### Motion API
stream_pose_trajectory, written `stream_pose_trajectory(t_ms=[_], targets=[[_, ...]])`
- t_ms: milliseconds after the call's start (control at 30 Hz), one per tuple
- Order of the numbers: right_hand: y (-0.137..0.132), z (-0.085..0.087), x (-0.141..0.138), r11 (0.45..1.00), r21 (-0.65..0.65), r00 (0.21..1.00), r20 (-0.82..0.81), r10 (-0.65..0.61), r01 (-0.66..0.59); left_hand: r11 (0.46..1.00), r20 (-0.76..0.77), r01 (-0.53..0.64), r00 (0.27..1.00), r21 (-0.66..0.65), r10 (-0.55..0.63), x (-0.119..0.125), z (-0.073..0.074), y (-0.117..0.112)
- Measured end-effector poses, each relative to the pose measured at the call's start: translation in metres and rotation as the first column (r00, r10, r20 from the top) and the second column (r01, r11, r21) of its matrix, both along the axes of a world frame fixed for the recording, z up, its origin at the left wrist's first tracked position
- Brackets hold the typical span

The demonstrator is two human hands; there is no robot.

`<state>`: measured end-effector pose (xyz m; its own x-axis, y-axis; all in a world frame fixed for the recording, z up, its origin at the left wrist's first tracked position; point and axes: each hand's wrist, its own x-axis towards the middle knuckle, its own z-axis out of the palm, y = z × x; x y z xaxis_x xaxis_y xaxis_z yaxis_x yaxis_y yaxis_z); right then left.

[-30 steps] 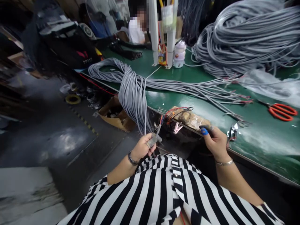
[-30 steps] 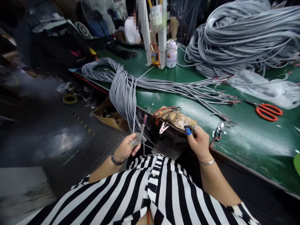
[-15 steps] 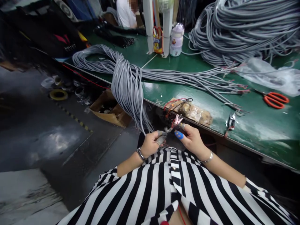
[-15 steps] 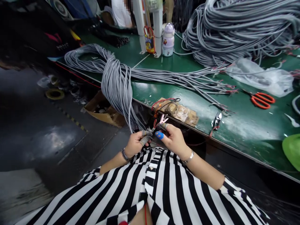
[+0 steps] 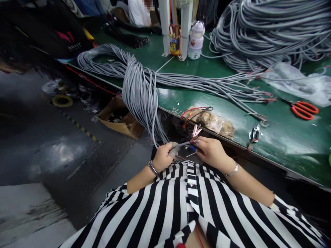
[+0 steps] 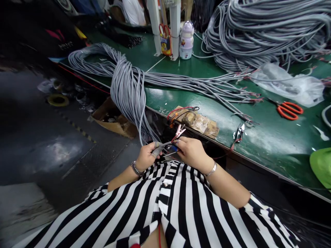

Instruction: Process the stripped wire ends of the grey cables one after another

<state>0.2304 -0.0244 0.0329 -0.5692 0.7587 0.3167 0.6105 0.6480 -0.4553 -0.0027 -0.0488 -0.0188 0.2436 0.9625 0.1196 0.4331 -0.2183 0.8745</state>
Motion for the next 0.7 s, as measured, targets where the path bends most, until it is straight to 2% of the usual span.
stream_pose_trajectory(t_ms=[100,233,367,433,500,567,633,700], targets=[[0.002,0.008,0.007,0.999,-0.016,0.999,0.037,0.038,-0.037,0.996,0.030,0.047,0.999,-0.075,-0.045,0.000,0.004,0.003],[0.001,0.009,0.006,0.994,-0.101,0.994,-0.106,0.021,-0.032,0.979,0.172,0.120,0.981,-0.166,-0.091,0.005,0.009,0.008],[-0.003,0.003,-0.003,0.973,-0.230,0.960,-0.266,-0.090,0.027,0.986,0.174,0.122,0.979,-0.114,-0.101,0.011,0.007,0.009],[-0.003,-0.001,-0.007,0.967,-0.248,0.952,-0.279,-0.127,0.056,0.989,0.141,0.129,0.983,-0.066,-0.119,0.012,0.006,0.010],[-0.003,-0.003,-0.009,0.976,-0.216,0.967,-0.238,-0.088,0.036,0.986,0.153,0.158,0.977,-0.060,-0.148,0.011,0.008,0.011],[-0.001,-0.003,-0.009,0.987,-0.161,0.987,-0.162,0.000,-0.026,0.954,0.224,0.267,0.946,-0.138,-0.233,0.010,0.013,0.014],[0.001,0.000,-0.006,0.988,-0.119,0.993,-0.085,0.086,-0.096,0.884,0.298,0.388,0.903,-0.260,-0.309,0.008,0.020,0.017],[0.003,0.006,-0.001,0.980,-0.104,0.986,-0.038,0.164,-0.167,0.839,0.344,0.426,0.886,-0.338,-0.311,0.007,0.025,0.020]])
